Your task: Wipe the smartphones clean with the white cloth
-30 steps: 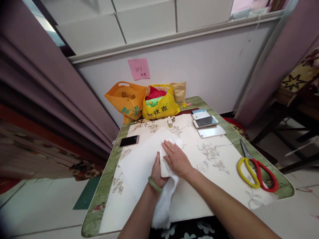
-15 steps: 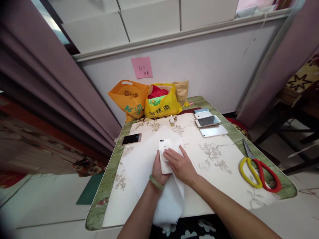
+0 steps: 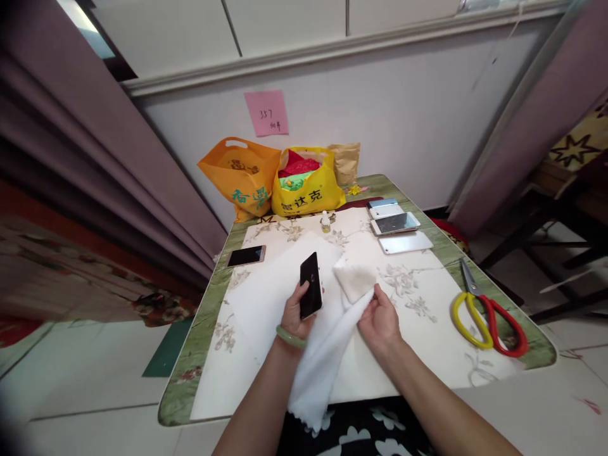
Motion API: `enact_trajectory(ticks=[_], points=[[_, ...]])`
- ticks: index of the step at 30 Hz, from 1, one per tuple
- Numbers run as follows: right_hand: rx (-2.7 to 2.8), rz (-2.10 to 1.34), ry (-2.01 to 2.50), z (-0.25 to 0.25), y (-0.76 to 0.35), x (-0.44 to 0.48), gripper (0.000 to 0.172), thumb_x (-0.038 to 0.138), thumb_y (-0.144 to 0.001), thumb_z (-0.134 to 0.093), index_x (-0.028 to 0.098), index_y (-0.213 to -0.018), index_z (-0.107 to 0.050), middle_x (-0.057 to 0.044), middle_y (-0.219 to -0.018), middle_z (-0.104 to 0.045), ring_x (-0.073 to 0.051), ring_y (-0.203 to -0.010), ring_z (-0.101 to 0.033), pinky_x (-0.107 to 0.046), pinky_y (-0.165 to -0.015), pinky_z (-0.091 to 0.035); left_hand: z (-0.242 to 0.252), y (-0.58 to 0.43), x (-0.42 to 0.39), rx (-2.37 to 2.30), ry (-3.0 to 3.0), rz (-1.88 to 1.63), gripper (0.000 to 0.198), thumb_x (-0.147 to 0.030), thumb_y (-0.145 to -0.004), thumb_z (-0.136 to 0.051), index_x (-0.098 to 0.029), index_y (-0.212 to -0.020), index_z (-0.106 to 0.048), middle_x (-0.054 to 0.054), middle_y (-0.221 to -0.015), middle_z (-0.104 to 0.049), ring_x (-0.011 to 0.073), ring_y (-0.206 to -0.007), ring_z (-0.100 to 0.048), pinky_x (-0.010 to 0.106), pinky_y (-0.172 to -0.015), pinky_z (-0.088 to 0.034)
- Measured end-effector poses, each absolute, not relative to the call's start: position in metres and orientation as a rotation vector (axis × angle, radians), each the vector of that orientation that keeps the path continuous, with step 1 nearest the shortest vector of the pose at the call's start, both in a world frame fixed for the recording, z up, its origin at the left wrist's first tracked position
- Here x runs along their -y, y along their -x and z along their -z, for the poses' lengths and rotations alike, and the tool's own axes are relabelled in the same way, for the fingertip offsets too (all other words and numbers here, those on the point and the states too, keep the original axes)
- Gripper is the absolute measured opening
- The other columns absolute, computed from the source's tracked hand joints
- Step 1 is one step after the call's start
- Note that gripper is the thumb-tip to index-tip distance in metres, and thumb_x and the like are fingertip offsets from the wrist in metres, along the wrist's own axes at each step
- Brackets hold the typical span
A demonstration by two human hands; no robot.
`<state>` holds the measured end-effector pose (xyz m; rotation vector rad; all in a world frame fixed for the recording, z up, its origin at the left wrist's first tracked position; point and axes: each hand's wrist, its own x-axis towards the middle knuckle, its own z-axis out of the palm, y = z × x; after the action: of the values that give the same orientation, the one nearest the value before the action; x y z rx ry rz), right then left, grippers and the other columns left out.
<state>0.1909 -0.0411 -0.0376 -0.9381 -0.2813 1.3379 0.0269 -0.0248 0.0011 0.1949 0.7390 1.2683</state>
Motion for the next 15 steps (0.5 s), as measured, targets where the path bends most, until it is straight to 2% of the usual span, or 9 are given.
enact_trajectory(ticks=[3, 6, 9, 10, 12, 15], points=[[0.332, -1.344, 0.906, 0.039, -0.194, 0.039, 0.018, 0.036, -0.089, -0.051, 0.023, -0.088, -0.064, -0.002, -0.093, -0.074, -0.019, -0.109, -0.064, -0.039, -0.1, -0.05, 0.0, -0.025, 0.022, -0.706, -0.102, -1.317, 0.04, -0.024, -0.081, -0.062, -0.016, -0.12, -0.061, 0.007, -0.101, -0.073, 0.0193, -0.087, -0.07, 0.03, -0.08, -0.055], [0.422, -1.295, 0.939, 0.037, -0.189, 0.041, 0.024, 0.04, -0.091, -0.049, 0.023, -0.092, -0.065, -0.004, -0.099, -0.073, -0.021, -0.113, -0.062, -0.042, -0.1, -0.049, 0.001, -0.021, 0.02, -0.651, -0.026, -1.378, 0.035, -0.031, -0.085, -0.057, -0.017, -0.117, -0.063, 0.007, -0.104, -0.073, 0.0228, -0.099, -0.067, 0.041, -0.095, -0.05], [0.569, -1.194, 1.024, 0.022, -0.181, 0.046, 0.034, 0.047, -0.094, -0.045, 0.023, -0.107, -0.065, -0.004, -0.109, -0.071, -0.023, -0.115, -0.06, -0.045, -0.101, -0.048, 0.002, -0.019, 0.02, -0.583, -0.064, -1.301, 0.037, -0.039, -0.088, -0.053, -0.016, -0.115, -0.064, 0.011, -0.105, -0.072, 0.0295, -0.106, -0.064, 0.057, -0.096, -0.045], [0.712, -1.17, 1.053, 0.014, -0.179, 0.047, 0.037, 0.049, -0.094, -0.043, 0.023, -0.112, -0.064, -0.004, -0.113, -0.07, -0.023, -0.116, -0.059, -0.045, -0.102, -0.047, 0.002, -0.019, 0.02, -0.56, -0.075, -1.264, 0.039, -0.041, -0.088, -0.052, -0.015, -0.115, -0.064, 0.012, -0.105, -0.072, 0.0309, -0.107, -0.064, 0.058, -0.096, -0.044], [1.163, -1.105, 1.076, -0.002, -0.176, 0.048, 0.041, 0.048, -0.095, -0.043, 0.023, -0.122, -0.061, -0.006, -0.124, -0.065, -0.024, -0.121, -0.055, -0.046, -0.107, -0.042, 0.004, -0.019, 0.02, -0.532, -0.061, -1.237, 0.04, -0.043, -0.088, -0.051, -0.013, -0.112, -0.065, 0.012, -0.102, -0.072, 0.0293, -0.105, -0.064, 0.053, -0.097, -0.045], [1.826, -0.842, 1.025, -0.016, -0.172, 0.047, 0.041, 0.039, -0.098, -0.041, 0.025, -0.134, -0.054, -0.005, -0.139, -0.053, -0.023, -0.131, -0.045, -0.046, -0.114, -0.033, 0.006, -0.02, 0.019, -0.543, -0.001, -1.253, 0.032, -0.036, -0.087, -0.052, -0.012, -0.103, -0.068, 0.009, -0.098, -0.073, 0.022, -0.096, -0.067, 0.037, -0.096, -0.048]])
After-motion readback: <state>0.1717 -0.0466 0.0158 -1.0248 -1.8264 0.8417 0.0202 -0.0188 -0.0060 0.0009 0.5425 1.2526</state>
